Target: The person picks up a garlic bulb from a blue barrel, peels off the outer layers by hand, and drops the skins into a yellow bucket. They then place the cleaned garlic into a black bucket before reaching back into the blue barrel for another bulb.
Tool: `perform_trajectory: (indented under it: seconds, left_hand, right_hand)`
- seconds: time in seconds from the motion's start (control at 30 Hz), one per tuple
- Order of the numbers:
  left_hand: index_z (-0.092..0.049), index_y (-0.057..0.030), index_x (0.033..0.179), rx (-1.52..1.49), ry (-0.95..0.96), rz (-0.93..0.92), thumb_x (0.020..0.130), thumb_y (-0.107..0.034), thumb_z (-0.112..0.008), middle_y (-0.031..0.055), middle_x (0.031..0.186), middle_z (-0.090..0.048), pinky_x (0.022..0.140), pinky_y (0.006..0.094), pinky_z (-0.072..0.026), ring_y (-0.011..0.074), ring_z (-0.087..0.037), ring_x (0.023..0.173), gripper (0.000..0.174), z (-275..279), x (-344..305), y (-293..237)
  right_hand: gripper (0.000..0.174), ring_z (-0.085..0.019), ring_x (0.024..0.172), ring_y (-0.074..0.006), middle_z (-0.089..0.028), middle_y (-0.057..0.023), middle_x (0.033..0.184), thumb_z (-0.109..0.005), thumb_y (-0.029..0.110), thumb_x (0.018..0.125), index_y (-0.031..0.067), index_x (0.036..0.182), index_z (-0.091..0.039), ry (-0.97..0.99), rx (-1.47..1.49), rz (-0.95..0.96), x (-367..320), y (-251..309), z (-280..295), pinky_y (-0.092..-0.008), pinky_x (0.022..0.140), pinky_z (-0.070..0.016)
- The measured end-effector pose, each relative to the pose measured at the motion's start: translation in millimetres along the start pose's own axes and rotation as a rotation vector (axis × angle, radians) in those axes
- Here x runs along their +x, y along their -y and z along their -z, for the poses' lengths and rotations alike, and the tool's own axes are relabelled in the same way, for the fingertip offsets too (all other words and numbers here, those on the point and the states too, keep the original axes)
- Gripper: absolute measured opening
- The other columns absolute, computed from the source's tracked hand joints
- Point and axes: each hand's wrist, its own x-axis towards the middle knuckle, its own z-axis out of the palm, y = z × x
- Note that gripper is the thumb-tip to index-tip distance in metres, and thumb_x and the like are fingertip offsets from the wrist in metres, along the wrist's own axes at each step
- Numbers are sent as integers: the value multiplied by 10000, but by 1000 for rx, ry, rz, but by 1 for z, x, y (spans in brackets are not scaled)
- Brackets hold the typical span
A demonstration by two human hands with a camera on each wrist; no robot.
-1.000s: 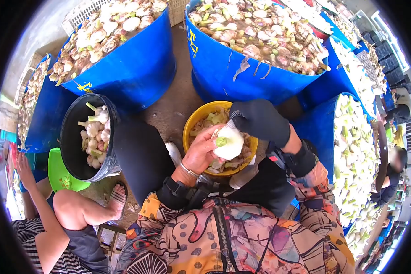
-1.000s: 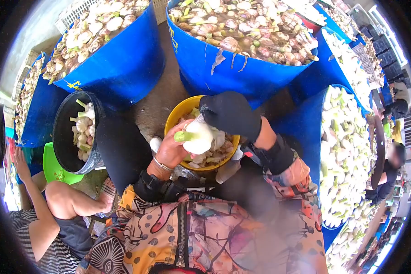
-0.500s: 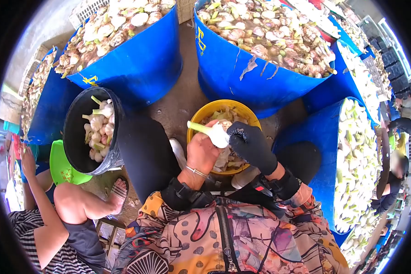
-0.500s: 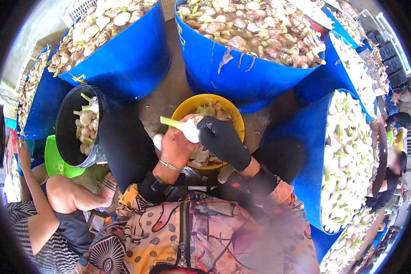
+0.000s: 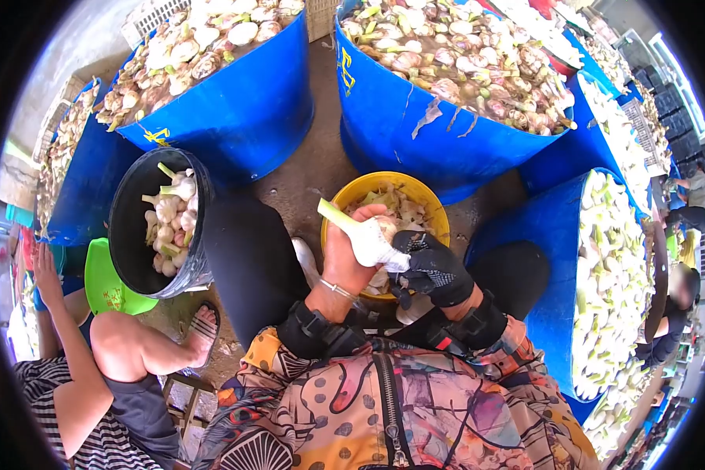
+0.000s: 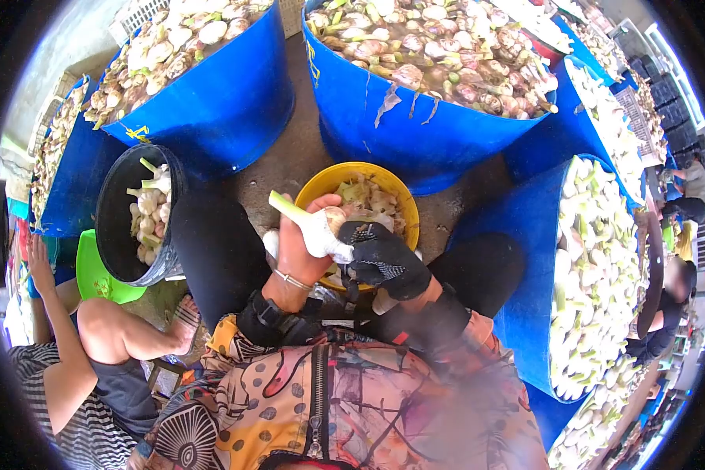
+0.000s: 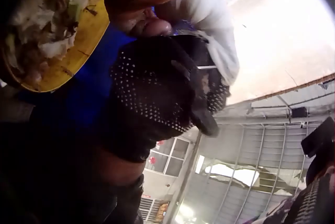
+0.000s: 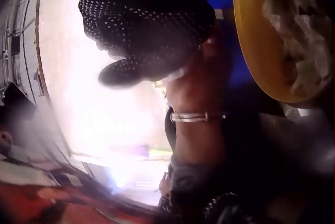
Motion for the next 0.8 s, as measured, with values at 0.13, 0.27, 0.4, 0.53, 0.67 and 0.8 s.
perform_trajectory:
  seconds: [0.13,0.27,0.4,0.53,0.67,0.8]
  left_hand:
    - [-590,6,970,-68,55,125,944,-542,-289,166,834,-637,628,358,-519,242,-628,736,625,14,-5,3]
    - [-569,-13,966,-86,171,95,950,-389,-411,135,817,-633,663,321,-524,230,-622,697,409,17,-5,-2]
    - [-557,-63,1004,-118,76,82,918,-402,-460,148,854,-607,506,364,-518,264,-624,722,363,-1,-15,-13]
    - [-552,-96,1048,-79,436,46,918,-408,-458,109,877,-565,491,307,-414,194,-513,623,351,1,-9,-17]
    - [-553,-112,1089,-116,340,-11,920,-436,-447,98,917,-548,494,295,-377,185,-460,617,380,-7,-14,-29]
    - [-568,-104,1063,-37,341,-3,917,-400,-472,86,917,-564,519,280,-414,167,-496,640,343,-1,-11,-32]
  right_hand:
    - [332,-563,771,-113,-578,-52,975,-593,78,837,-12,1148,-517,-13,416,-122,-12,-27,-8,-226,652,-464]
    - [325,-623,684,-191,-624,-120,872,-612,90,789,-27,1079,-523,217,451,-48,1,-35,34,-282,608,-503]
    - [237,-637,688,-219,-639,-131,789,-579,137,806,-66,928,-593,-177,60,156,-15,-18,42,-283,559,-506]
    - [181,-620,768,-206,-633,-106,840,-491,-6,837,-51,979,-593,-371,340,59,-28,-32,76,-286,699,-502]
    - [305,-625,716,-213,-639,-105,801,-571,150,822,34,1103,-593,-509,-533,76,-19,-19,78,-323,652,-498]
    - [377,-627,669,-267,-624,-162,742,-625,188,798,87,1159,-586,-320,-1443,-70,-9,-5,33,-352,649,-500]
